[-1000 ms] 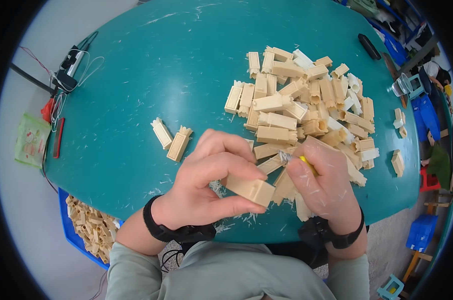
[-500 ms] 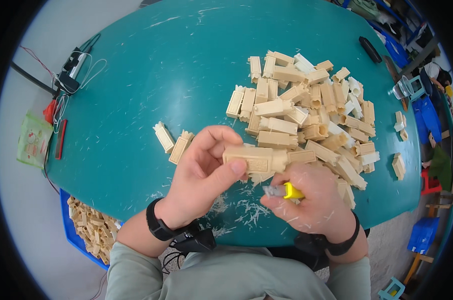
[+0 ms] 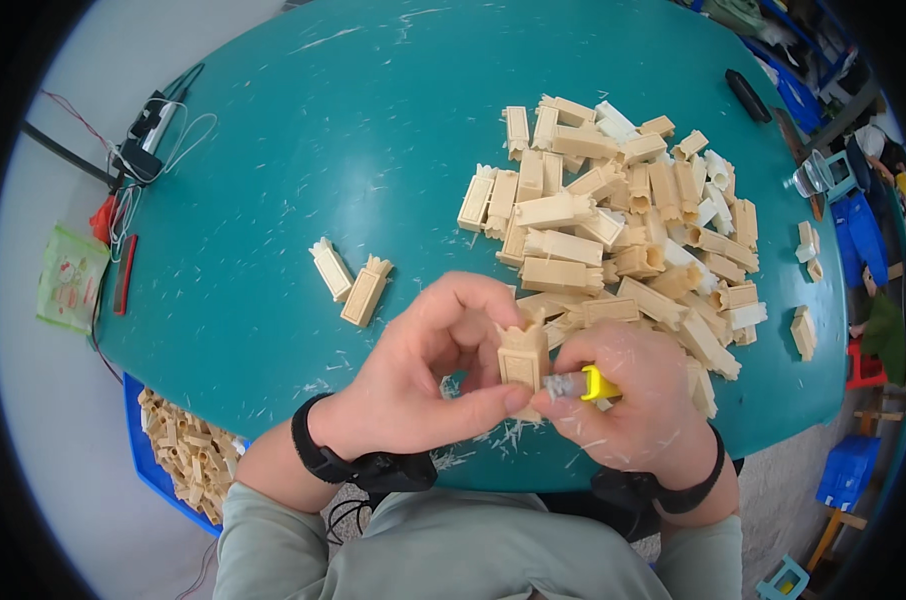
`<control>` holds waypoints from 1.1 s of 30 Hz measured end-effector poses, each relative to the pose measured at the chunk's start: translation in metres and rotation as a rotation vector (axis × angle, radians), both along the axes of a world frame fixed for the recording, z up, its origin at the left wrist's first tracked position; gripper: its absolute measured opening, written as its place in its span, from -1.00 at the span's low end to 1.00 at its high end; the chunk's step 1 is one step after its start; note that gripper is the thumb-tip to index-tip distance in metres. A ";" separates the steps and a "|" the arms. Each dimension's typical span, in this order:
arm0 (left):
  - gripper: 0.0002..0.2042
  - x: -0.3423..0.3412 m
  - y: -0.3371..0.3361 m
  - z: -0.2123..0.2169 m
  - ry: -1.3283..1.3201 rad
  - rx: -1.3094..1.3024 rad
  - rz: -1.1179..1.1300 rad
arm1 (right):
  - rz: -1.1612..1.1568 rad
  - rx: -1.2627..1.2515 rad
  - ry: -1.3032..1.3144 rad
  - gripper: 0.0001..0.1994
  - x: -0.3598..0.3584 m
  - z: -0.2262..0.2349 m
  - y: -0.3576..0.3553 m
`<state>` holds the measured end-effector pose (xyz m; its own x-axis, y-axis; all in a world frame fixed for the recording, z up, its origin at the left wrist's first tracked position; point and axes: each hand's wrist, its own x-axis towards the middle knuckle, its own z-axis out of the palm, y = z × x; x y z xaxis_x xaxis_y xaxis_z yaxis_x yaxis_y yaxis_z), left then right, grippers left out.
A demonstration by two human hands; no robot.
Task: The person carves small rectangular wooden blocks using a yellow-handled utility knife. They hold each block in their left hand and carefully shave off thin layers of wood with the knife in their right hand, creating fine wood shavings. The person works on multiple blocks sequentially, placing the finished pieces into a blue bin on the left side of the table.
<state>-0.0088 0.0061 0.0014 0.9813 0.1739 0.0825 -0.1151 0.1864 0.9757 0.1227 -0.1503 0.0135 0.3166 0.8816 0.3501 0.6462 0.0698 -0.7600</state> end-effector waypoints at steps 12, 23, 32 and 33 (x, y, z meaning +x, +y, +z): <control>-0.67 0.003 -0.002 -0.002 -0.164 -0.105 0.107 | -0.119 -0.026 0.194 -0.72 -0.006 -0.001 -0.001; -0.80 -0.001 -0.002 -0.004 -0.186 0.030 0.099 | -0.073 -0.154 0.887 -0.80 0.006 0.017 -0.009; -0.83 -0.003 -0.014 -0.004 -0.217 0.196 0.356 | -0.219 0.142 0.342 -0.72 -0.001 0.001 -0.009; -0.84 -0.003 -0.014 -0.002 -0.215 0.232 0.348 | -0.194 0.115 0.212 -0.72 -0.003 0.002 -0.008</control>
